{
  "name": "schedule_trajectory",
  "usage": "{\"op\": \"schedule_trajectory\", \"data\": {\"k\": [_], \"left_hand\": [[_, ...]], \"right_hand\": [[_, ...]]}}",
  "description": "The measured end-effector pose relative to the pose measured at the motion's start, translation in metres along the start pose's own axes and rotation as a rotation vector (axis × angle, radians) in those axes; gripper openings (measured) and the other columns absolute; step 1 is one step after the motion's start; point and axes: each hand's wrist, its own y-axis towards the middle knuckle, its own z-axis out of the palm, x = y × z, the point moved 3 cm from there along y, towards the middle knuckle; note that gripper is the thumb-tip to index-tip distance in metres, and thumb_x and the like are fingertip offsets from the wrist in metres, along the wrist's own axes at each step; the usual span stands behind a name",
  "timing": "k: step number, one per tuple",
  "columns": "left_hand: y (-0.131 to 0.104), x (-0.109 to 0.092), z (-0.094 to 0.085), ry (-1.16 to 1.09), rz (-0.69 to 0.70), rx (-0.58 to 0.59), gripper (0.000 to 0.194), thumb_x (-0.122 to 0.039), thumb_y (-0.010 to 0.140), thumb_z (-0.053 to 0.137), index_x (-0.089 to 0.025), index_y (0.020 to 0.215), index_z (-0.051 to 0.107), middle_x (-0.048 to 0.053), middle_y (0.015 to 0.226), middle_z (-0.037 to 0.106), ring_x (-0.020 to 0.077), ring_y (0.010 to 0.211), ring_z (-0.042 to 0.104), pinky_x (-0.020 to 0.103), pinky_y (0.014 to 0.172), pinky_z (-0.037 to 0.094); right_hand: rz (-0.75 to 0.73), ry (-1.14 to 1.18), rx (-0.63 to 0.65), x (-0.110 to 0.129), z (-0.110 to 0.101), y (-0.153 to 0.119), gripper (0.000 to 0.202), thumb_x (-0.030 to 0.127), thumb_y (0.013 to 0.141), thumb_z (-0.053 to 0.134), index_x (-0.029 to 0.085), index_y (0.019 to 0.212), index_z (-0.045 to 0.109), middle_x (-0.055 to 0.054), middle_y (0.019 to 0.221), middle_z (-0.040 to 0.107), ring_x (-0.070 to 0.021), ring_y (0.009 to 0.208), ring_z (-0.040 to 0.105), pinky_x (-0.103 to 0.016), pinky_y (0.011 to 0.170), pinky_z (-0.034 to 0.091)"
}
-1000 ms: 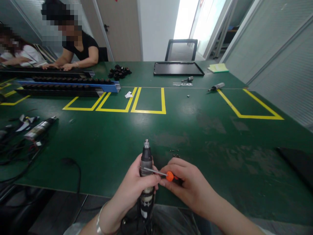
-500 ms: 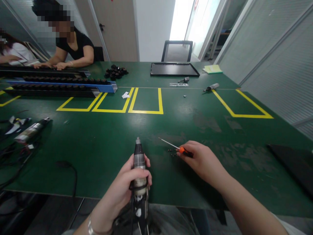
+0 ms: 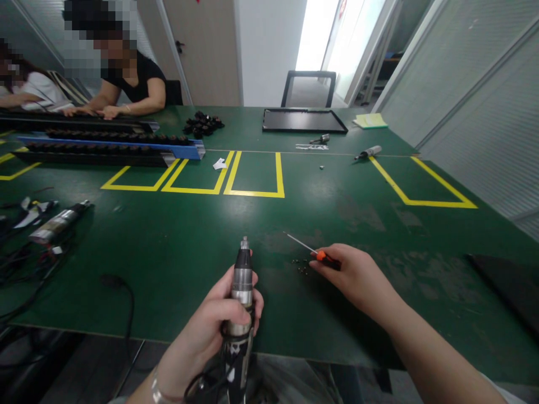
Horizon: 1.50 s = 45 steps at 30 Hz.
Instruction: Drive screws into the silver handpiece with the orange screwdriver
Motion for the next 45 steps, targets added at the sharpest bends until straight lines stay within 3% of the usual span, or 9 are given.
{"op": "schedule_trajectory", "data": {"k": [3, 5, 8, 11, 16, 22, 30, 37, 45], "left_hand": [[0.001, 0.000, 0.008, 0.011, -0.026, 0.068, 0.043, -0.003, 0.049, 0.063, -0.022, 0.088, 0.068, 0.002, 0.080, 0.071, 0.0167, 0.058, 0.063, 0.024, 0.045, 0.050], [0.003, 0.001, 0.014, 0.018, -0.052, 0.127, 0.045, -0.003, 0.048, 0.063, -0.022, 0.089, 0.067, 0.001, 0.074, 0.071, 0.0157, 0.054, 0.062, 0.024, 0.044, 0.050], [0.005, 0.005, 0.022, 0.001, -0.117, 0.207, 0.046, -0.006, 0.046, 0.062, -0.021, 0.089, 0.065, 0.004, 0.065, 0.073, 0.0148, 0.047, 0.061, 0.021, 0.042, 0.048], [0.007, 0.007, 0.029, -0.048, -0.162, 0.243, 0.044, -0.007, 0.044, 0.061, -0.019, 0.086, 0.065, 0.007, 0.065, 0.074, 0.0155, 0.048, 0.063, 0.020, 0.041, 0.049], [0.012, 0.009, 0.034, -0.126, -0.175, 0.218, 0.042, -0.004, 0.043, 0.061, -0.017, 0.082, 0.069, 0.004, 0.070, 0.067, 0.0177, 0.057, 0.066, 0.021, 0.039, 0.053], [0.019, 0.018, 0.027, -0.098, -0.121, 0.180, 0.046, -0.005, 0.049, 0.065, -0.016, 0.093, 0.073, 0.005, 0.081, 0.065, 0.0203, 0.072, 0.066, 0.022, 0.044, 0.054], [0.012, 0.013, 0.022, 0.204, -0.131, 0.102, 0.039, -0.021, 0.080, 0.077, -0.019, 0.119, 0.071, 0.006, 0.097, 0.071, 0.0247, 0.084, 0.074, 0.034, 0.071, 0.061], [0.007, 0.012, 0.021, 0.455, -0.145, 0.197, 0.035, -0.038, 0.088, 0.077, -0.023, 0.119, 0.075, 0.006, 0.106, 0.077, 0.0251, 0.098, 0.071, 0.034, 0.085, 0.054], [0.002, 0.006, 0.029, 0.710, -0.105, 0.250, 0.037, -0.048, 0.092, 0.070, -0.025, 0.121, 0.073, 0.005, 0.110, 0.072, 0.0277, 0.106, 0.063, 0.037, 0.093, 0.049]], "right_hand": [[0.021, 0.174, 0.039, 0.012, 0.002, 0.001, 0.031, 0.042, 0.085, 0.069, 0.017, 0.101, 0.078, -0.005, 0.078, 0.074, -0.0170, 0.060, 0.059, -0.029, 0.053, 0.045], [0.044, 0.322, 0.122, 0.025, 0.010, 0.002, 0.044, 0.049, 0.085, 0.069, 0.017, 0.115, 0.074, -0.004, 0.085, 0.076, -0.0084, 0.043, 0.044, -0.025, 0.039, 0.034], [0.169, 0.986, 0.431, 0.045, 0.033, 0.003, 0.054, 0.038, 0.071, 0.088, 0.019, 0.118, 0.070, -0.002, 0.092, 0.073, -0.0012, 0.038, 0.032, -0.020, 0.032, 0.020], [0.159, 1.091, 0.534, 0.055, 0.047, 0.007, 0.049, 0.039, 0.069, 0.090, 0.017, 0.109, 0.072, 0.010, 0.061, 0.053, -0.0011, 0.036, 0.026, -0.017, 0.031, 0.016], [0.133, 1.132, 0.640, 0.052, 0.054, 0.007, 0.042, 0.036, 0.070, 0.091, 0.013, 0.099, 0.071, 0.007, 0.063, 0.058, -0.0002, 0.038, 0.028, -0.015, 0.031, 0.017], [0.096, 1.155, 0.618, 0.046, 0.054, 0.006, 0.044, 0.041, 0.069, 0.092, 0.015, 0.094, 0.067, 0.008, 0.059, 0.058, -0.0012, 0.037, 0.032, -0.015, 0.030, 0.021], [0.126, 1.130, 0.358, 0.044, 0.036, 0.007, 0.044, 0.033, 0.063, 0.096, 0.017, 0.092, 0.066, 0.010, 0.062, 0.058, -0.0014, 0.039, 0.035, -0.015, 0.032, 0.024], [0.102, 1.103, 0.434, 0.048, 0.037, 0.005, 0.042, 0.042, 0.060, 0.096, 0.015, 0.075, 0.068, 0.006, 0.056, 0.062, -0.0080, 0.047, 0.051, -0.020, 0.044, 0.039], [0.158, 1.032, 0.293, 0.049, 0.036, 0.005, 0.048, 0.042, 0.056, 0.097, 0.020, 0.065, 0.055, 0.010, 0.051, 0.053, -0.0081, 0.046, 0.046, -0.021, 0.044, 0.034]]}}
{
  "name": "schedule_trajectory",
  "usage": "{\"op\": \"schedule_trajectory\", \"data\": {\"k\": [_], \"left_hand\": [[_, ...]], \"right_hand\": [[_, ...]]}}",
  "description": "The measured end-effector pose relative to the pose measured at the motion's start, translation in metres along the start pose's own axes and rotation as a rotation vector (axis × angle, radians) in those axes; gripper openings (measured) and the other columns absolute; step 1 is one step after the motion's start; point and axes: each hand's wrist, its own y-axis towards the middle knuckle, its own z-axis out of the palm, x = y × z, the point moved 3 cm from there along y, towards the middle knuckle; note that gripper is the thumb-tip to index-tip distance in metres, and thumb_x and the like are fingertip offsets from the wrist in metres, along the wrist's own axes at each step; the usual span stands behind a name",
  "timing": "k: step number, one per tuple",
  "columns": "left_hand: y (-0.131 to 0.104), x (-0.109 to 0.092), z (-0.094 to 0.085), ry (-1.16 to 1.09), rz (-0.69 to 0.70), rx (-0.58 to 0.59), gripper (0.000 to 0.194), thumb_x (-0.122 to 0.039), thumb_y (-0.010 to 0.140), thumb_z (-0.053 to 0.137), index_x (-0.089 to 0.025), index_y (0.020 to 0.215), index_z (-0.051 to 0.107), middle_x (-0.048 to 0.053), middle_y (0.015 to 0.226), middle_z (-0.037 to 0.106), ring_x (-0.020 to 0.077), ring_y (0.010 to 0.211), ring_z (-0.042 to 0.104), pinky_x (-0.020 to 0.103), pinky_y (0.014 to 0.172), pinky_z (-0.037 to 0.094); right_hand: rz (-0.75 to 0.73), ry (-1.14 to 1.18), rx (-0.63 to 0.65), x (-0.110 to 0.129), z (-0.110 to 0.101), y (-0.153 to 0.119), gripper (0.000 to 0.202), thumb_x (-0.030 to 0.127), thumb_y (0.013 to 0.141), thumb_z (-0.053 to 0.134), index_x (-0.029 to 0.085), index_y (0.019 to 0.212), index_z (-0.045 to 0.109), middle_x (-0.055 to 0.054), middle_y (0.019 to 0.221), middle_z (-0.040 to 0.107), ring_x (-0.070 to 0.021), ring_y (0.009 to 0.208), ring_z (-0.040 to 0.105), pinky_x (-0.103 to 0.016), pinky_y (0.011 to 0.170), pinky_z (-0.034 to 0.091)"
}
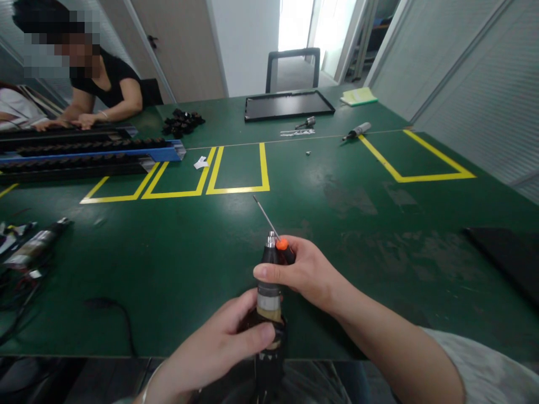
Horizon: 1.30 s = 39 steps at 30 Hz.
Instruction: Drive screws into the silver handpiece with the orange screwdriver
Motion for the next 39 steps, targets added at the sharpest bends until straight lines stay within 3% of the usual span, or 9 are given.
{"op": "schedule_trajectory", "data": {"k": [5, 9, 12, 19, 26, 29, 31, 35, 39], "left_hand": [[0.001, 0.005, 0.005, 0.074, 0.009, -0.080, 0.033, -0.048, 0.091, 0.071, -0.022, 0.110, 0.073, 0.004, 0.100, 0.070, 0.0247, 0.093, 0.061, 0.034, 0.082, 0.049], [0.000, 0.013, 0.002, -0.009, -0.015, -0.139, 0.035, -0.047, 0.089, 0.072, -0.021, 0.112, 0.071, 0.004, 0.093, 0.070, 0.0212, 0.078, 0.062, 0.031, 0.070, 0.051], [-0.005, 0.022, -0.007, -0.115, -0.024, -0.207, 0.040, -0.049, 0.087, 0.073, -0.020, 0.115, 0.068, 0.002, 0.082, 0.070, 0.0189, 0.066, 0.062, 0.029, 0.060, 0.051], [-0.016, 0.028, -0.035, -0.262, 0.068, -0.440, 0.029, -0.040, 0.079, 0.076, -0.019, 0.097, 0.068, 0.003, 0.075, 0.073, 0.0168, 0.057, 0.060, 0.026, 0.053, 0.048], [-0.013, 0.020, -0.031, -0.149, 0.164, -0.443, 0.034, -0.026, 0.068, 0.068, -0.016, 0.100, 0.074, 0.007, 0.093, 0.076, 0.0158, 0.062, 0.049, 0.026, 0.055, 0.037], [-0.012, 0.021, -0.028, -0.123, 0.158, -0.454, 0.038, -0.023, 0.064, 0.064, -0.016, 0.099, 0.074, 0.005, 0.090, 0.074, 0.0169, 0.064, 0.048, 0.027, 0.057, 0.036], [-0.013, 0.024, -0.028, -0.129, 0.179, -0.474, 0.035, -0.024, 0.064, 0.065, -0.016, 0.097, 0.074, 0.003, 0.082, 0.070, 0.0178, 0.066, 0.048, 0.028, 0.058, 0.036], [-0.015, 0.032, -0.029, -0.213, 0.208, -0.597, 0.034, -0.038, 0.078, 0.072, -0.018, 0.105, 0.071, 0.002, 0.079, 0.068, 0.0185, 0.068, 0.051, 0.028, 0.060, 0.038], [-0.012, 0.030, -0.028, -0.237, 0.179, -0.638, 0.035, -0.052, 0.089, 0.070, -0.018, 0.099, 0.071, 0.002, 0.075, 0.066, 0.0183, 0.068, 0.052, 0.027, 0.061, 0.039]], "right_hand": [[0.019, -0.086, -0.024, -0.004, -0.002, 0.001, 0.048, 0.046, 0.059, 0.095, 0.021, 0.069, 0.055, 0.012, 0.052, 0.047, -0.0066, 0.046, 0.039, -0.021, 0.043, 0.029], [0.070, -0.126, 0.029, -0.007, -0.006, 0.002, 0.044, 0.055, 0.072, 0.084, 0.020, 0.075, 0.058, 0.011, 0.051, 0.046, -0.0060, 0.041, 0.037, -0.021, 0.039, 0.027], [0.075, -0.111, 0.014, -0.002, -0.014, 0.001, 0.045, 0.062, 0.080, 0.072, 0.019, 0.076, 0.059, 0.006, 0.060, 0.056, -0.0064, 0.041, 0.040, -0.021, 0.038, 0.030], [0.041, -0.173, -0.055, 0.013, -0.054, -0.015, 0.026, 0.032, 0.068, 0.080, 0.015, 0.087, 0.073, 0.000, 0.076, 0.064, -0.0091, 0.055, 0.049, -0.023, 0.050, 0.041], [0.123, -0.360, 0.075, -0.004, -0.075, -0.034, 0.030, 0.041, 0.083, 0.074, 0.013, 0.093, 0.079, -0.002, 0.071, 0.067, -0.0059, 0.045, 0.038, -0.020, 0.039, 0.025], [0.018, -0.535, 0.070, -0.007, -0.076, -0.039, 0.028, 0.042, 0.088, 0.072, 0.016, 0.091, 0.083, -0.002, 0.068, 0.071, -0.0130, 0.055, 0.056, -0.023, 0.049, 0.044], [-0.077, -0.633, 0.013, -0.008, -0.076, -0.042, 0.030, 0.042, 0.090, 0.071, 0.020, 0.106, 0.084, -0.006, 0.087, 0.080, -0.0217, 0.076, 0.070, -0.029, 0.067, 0.055], [-0.187, -0.722, -0.078, -0.011, -0.073, -0.047, 0.036, 0.050, 0.096, 0.061, 0.025, 0.106, 0.085, -0.009, 0.099, 0.083, -0.0277, 0.090, 0.075, -0.034, 0.079, 0.060], [-0.223, -0.761, 0.044, -0.015, -0.062, -0.044, 0.036, 0.046, 0.100, 0.055, 0.028, 0.111, 0.084, -0.009, 0.100, 0.084, -0.0269, 0.089, 0.077, -0.033, 0.077, 0.062]]}}
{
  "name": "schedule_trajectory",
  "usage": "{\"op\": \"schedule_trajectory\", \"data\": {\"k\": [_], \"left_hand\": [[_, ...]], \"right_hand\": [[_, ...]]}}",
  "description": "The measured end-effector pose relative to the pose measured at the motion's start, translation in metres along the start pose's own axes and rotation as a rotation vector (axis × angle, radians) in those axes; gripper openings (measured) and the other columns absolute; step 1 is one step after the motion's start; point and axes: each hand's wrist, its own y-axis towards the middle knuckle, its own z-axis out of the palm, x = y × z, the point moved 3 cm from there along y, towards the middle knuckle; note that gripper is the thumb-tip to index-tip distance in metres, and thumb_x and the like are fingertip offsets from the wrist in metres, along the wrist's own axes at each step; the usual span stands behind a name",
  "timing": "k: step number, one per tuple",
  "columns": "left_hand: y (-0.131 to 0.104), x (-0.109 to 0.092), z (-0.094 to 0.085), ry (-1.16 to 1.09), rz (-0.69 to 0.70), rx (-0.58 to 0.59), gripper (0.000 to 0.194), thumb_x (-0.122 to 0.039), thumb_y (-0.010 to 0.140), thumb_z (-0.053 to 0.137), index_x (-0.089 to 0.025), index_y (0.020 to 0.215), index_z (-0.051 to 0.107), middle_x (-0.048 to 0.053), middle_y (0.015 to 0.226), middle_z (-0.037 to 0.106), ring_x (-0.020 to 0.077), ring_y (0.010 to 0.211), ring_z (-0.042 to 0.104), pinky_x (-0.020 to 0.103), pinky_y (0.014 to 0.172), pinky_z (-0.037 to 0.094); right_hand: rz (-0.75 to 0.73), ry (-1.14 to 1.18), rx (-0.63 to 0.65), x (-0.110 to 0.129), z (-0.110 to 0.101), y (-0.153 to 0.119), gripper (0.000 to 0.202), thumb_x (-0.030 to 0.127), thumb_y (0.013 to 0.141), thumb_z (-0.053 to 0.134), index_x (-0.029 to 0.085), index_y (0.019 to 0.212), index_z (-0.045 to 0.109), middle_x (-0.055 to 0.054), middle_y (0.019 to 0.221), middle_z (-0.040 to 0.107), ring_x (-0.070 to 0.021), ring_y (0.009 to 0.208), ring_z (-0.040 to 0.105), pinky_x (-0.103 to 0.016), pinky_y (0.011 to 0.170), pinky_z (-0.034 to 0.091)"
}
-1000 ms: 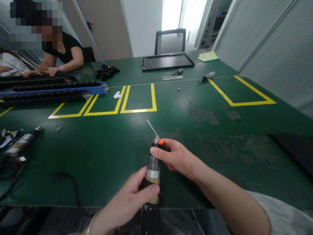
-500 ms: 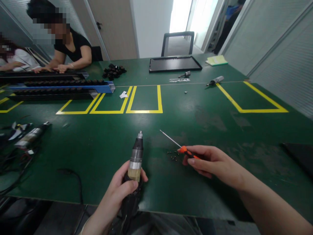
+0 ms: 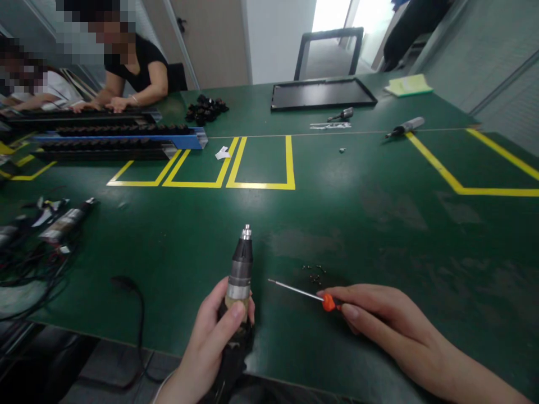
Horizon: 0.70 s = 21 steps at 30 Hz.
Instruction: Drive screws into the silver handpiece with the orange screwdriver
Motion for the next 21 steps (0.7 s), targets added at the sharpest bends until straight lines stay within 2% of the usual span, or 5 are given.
{"op": "schedule_trajectory", "data": {"k": [4, 9, 21], "left_hand": [[0.0024, -0.0044, 0.0047, 0.145, -0.016, -0.008, 0.037, -0.056, 0.089, 0.070, -0.018, 0.091, 0.071, 0.001, 0.072, 0.063, 0.0188, 0.068, 0.052, 0.027, 0.063, 0.038], [0.0038, -0.0056, 0.0082, 0.303, 0.036, -0.003, 0.039, -0.057, 0.094, 0.062, -0.020, 0.087, 0.070, 0.002, 0.074, 0.063, 0.0210, 0.070, 0.054, 0.029, 0.066, 0.039], [0.0046, -0.0054, 0.0081, 0.297, 0.007, 0.019, 0.039, -0.058, 0.092, 0.064, -0.020, 0.089, 0.069, 0.000, 0.075, 0.062, 0.0196, 0.067, 0.052, 0.029, 0.063, 0.037]], "right_hand": [[-0.017, -0.008, 0.049, 0.0040, 0.0056, 0.0068, 0.035, 0.043, 0.101, 0.054, 0.029, 0.112, 0.083, -0.009, 0.099, 0.085, -0.0270, 0.086, 0.079, -0.031, 0.069, 0.063], [-0.059, -0.015, 0.091, 0.0071, 0.0077, 0.0105, 0.031, 0.038, 0.101, 0.054, 0.030, 0.107, 0.084, -0.007, 0.098, 0.085, -0.0264, 0.084, 0.080, -0.030, 0.067, 0.061], [-0.024, -0.017, 0.120, 0.0044, 0.0083, 0.0111, 0.032, 0.037, 0.102, 0.052, 0.028, 0.101, 0.083, -0.007, 0.096, 0.085, -0.0257, 0.083, 0.079, -0.031, 0.067, 0.059]]}}
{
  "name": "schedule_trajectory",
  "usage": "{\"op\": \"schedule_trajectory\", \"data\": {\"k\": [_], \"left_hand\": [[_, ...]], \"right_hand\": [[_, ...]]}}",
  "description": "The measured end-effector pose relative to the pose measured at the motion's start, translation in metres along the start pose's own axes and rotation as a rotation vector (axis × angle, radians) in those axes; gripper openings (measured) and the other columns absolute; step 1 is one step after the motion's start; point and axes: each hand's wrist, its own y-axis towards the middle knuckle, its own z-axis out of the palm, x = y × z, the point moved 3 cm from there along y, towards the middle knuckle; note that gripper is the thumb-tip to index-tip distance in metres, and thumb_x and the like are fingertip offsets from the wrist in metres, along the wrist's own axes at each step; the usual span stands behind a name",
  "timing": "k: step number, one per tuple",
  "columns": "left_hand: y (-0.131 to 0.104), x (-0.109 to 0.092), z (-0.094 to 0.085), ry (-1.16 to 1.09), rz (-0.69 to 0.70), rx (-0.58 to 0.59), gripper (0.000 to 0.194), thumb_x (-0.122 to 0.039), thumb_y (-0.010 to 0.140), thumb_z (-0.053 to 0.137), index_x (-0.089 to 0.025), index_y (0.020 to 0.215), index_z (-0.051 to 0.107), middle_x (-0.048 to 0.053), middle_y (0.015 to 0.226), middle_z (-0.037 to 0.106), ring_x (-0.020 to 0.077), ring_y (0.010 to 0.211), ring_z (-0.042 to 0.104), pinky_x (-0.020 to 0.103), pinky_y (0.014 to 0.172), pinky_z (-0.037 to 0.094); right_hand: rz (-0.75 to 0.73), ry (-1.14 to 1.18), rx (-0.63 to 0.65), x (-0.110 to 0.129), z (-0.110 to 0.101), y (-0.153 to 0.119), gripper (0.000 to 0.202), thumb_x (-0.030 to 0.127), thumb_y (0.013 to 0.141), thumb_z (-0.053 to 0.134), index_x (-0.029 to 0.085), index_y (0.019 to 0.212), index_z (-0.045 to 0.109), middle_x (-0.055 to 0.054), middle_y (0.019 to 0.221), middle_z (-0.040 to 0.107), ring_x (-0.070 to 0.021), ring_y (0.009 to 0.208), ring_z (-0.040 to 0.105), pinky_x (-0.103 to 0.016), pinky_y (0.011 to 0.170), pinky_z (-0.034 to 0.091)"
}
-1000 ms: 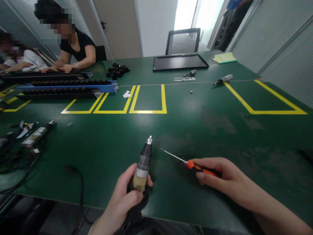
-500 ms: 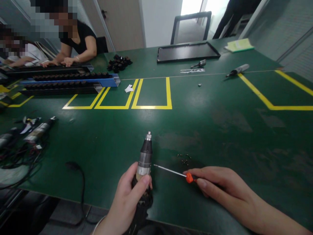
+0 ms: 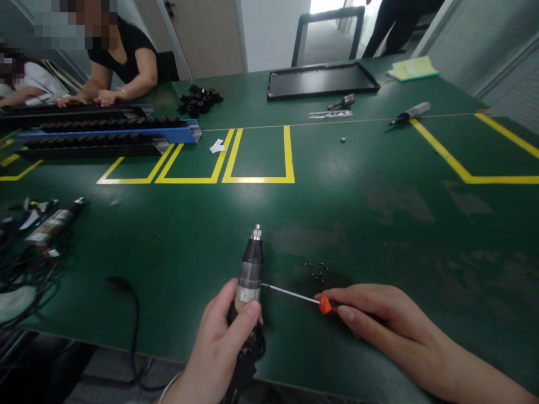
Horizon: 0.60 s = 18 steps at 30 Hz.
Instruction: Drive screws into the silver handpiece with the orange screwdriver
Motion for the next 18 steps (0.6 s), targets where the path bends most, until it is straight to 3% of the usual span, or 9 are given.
{"op": "schedule_trajectory", "data": {"k": [9, 18], "left_hand": [[0.0018, -0.0013, 0.0001, 0.038, 0.009, 0.010, 0.037, -0.056, 0.094, 0.062, -0.021, 0.082, 0.067, 0.000, 0.073, 0.060, 0.0201, 0.067, 0.052, 0.030, 0.064, 0.035], [0.0006, -0.0003, -0.0005, 0.028, 0.024, 0.020, 0.035, -0.053, 0.093, 0.064, -0.020, 0.082, 0.068, -0.001, 0.073, 0.060, 0.0189, 0.066, 0.052, 0.029, 0.062, 0.036]], "right_hand": [[0.029, 0.016, -0.017, 0.0010, -0.0013, 0.0000, 0.032, 0.038, 0.100, 0.055, 0.031, 0.109, 0.084, -0.007, 0.094, 0.085, -0.0269, 0.082, 0.079, -0.032, 0.064, 0.060], [0.037, 0.013, 0.014, -0.0002, -0.0019, 0.0009, 0.035, 0.041, 0.102, 0.052, 0.028, 0.103, 0.084, -0.006, 0.094, 0.085, -0.0248, 0.080, 0.078, -0.029, 0.065, 0.059]]}}
